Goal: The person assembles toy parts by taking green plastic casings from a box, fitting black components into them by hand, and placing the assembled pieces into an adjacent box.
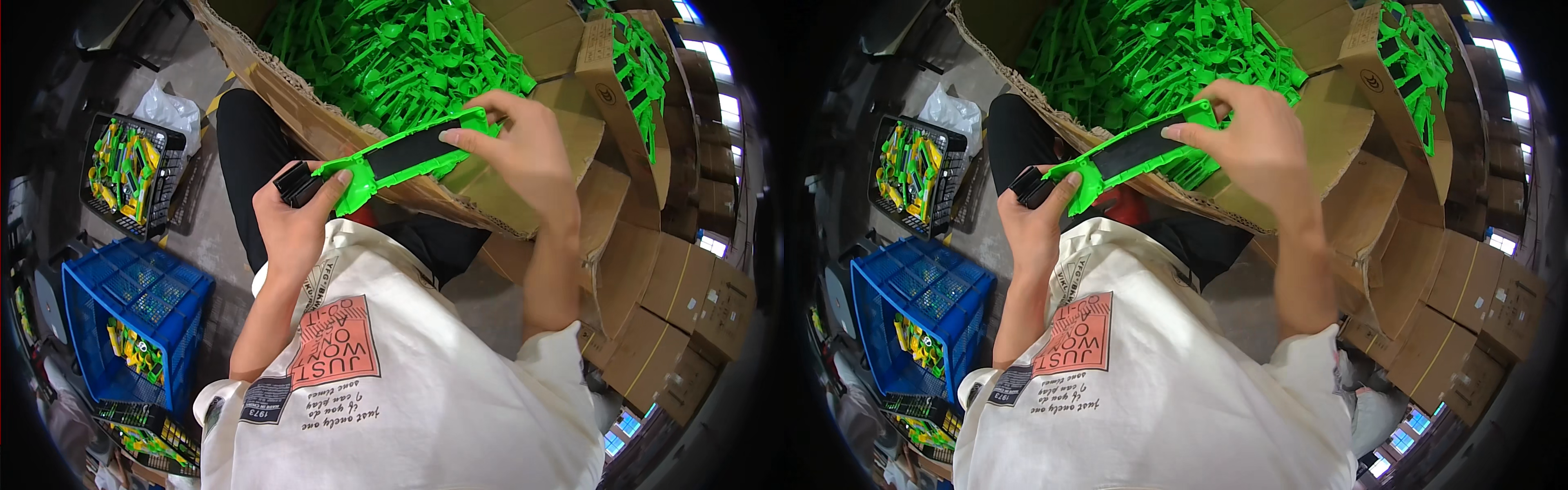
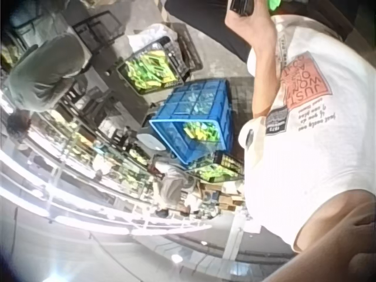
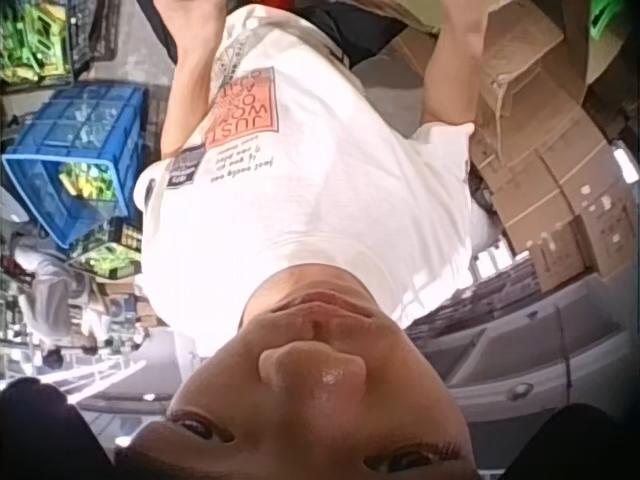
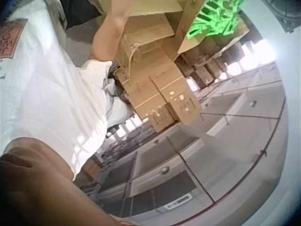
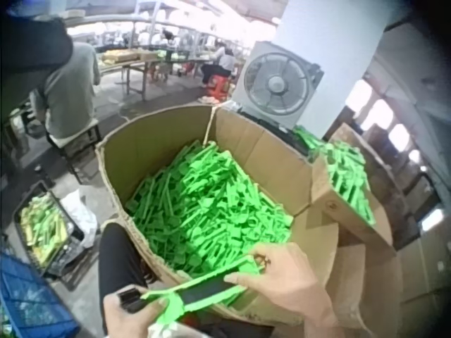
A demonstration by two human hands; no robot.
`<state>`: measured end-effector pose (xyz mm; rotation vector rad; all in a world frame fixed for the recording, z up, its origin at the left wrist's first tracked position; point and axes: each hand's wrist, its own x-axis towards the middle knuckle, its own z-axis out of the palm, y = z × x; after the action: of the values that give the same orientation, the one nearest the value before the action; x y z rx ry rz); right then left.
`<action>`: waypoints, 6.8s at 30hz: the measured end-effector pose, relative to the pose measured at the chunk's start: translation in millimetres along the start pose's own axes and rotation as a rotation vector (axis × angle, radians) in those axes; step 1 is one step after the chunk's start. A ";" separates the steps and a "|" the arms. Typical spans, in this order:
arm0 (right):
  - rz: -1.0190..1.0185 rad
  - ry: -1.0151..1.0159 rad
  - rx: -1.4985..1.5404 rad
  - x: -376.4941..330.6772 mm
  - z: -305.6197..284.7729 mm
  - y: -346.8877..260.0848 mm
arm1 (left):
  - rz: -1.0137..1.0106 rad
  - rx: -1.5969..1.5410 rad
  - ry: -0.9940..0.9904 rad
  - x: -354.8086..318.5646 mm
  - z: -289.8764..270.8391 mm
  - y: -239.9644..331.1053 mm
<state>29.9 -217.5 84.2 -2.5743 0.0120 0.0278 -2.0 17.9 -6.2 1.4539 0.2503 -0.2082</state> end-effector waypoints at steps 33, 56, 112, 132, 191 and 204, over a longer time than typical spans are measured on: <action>0.006 -0.247 0.030 -0.8 -0.7 8.0 | 0.034 0.090 -0.015 2.6 -9.7 0.5; 0.010 -0.558 0.050 0.6 -15.5 19.9 | 0.017 0.164 -0.084 -1.8 -1.0 17.6; -0.002 -0.019 -0.257 129.3 -6.9 148.3 | -0.608 -0.239 -0.204 -7.3 -10.8 -65.5; -0.492 -0.194 -0.895 194.9 258.4 260.7 | -0.697 -0.478 0.083 18.2 -44.0 -40.2; -0.179 0.653 0.323 -54.2 71.5 -56.9 | -0.004 -0.076 0.086 -16.0 -0.7 -3.3; 0.232 0.409 0.488 -39.5 60.4 -40.9 | -0.069 -0.061 0.117 -17.7 3.5 4.4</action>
<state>-10.1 -150.4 56.1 -2.0385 0.4175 -0.3694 -17.5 14.7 3.5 1.3995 0.3999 -0.1701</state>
